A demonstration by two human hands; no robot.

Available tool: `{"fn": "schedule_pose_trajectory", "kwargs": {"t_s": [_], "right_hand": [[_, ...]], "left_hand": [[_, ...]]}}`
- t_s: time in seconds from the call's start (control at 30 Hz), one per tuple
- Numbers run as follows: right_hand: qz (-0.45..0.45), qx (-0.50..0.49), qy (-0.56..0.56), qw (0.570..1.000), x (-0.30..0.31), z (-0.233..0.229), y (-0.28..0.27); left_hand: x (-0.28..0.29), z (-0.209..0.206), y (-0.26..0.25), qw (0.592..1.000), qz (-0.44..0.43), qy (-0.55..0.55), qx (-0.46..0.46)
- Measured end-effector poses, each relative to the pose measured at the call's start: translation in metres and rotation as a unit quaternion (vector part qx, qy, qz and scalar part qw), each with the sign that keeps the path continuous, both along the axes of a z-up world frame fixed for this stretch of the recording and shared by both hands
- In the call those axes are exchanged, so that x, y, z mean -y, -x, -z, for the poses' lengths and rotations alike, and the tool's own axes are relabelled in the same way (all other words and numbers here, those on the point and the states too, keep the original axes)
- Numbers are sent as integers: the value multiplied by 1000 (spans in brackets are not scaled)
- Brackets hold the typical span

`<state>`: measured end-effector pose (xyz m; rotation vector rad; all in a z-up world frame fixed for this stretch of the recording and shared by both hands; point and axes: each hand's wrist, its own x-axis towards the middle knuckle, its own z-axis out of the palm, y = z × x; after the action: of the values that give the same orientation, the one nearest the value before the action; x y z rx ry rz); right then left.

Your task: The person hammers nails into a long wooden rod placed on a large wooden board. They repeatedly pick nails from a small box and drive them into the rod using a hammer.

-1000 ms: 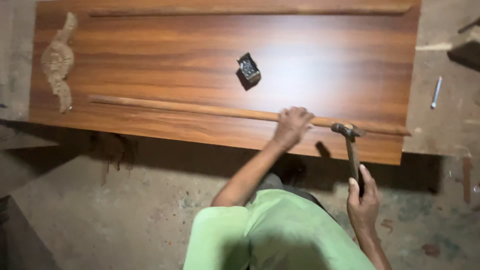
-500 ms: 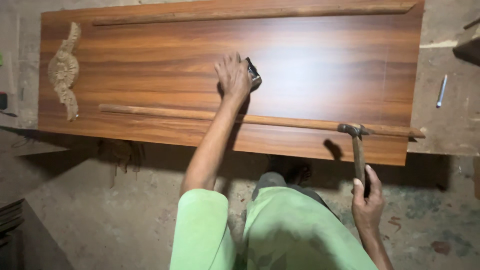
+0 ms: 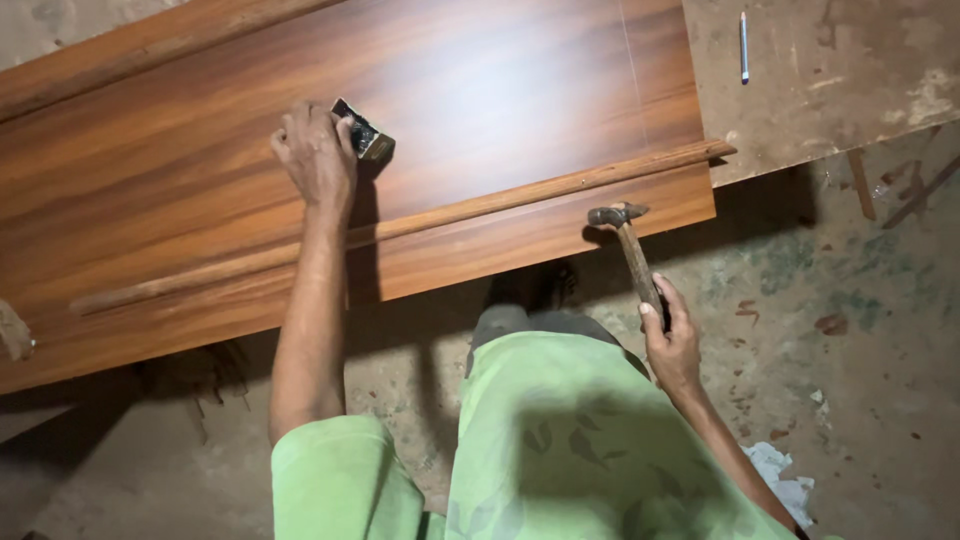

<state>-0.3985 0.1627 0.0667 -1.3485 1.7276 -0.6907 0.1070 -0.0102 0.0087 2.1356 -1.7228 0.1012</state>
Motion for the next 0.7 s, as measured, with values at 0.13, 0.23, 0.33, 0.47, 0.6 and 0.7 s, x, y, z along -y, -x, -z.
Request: {"fn": "schedule_pose_trajectory", "kwargs": {"t_s": [0.13,0.23,0.33,0.47,0.6,0.7], "right_hand": [[44,12,-62,997,-4,4,7],[19,6,-9,1000,-3,6,12],[-5,18,34,999,-3,7,14],[5,38,1,999,-1,6,13],[-3,32,-15,999,0,7,11],[-22,24,-8,999,-1,8,11]], "left_hand": [[3,-7,2,998,-12,36,60],[1,-10,13,998,-17,21,-62],[-19,-7,42,980,80,69,-168],[-43,-1,83,929,34,-57,-364],[-61,0,105,870,27,-7,-493],[-70,0,117,782,-30,-8,-622]]}}
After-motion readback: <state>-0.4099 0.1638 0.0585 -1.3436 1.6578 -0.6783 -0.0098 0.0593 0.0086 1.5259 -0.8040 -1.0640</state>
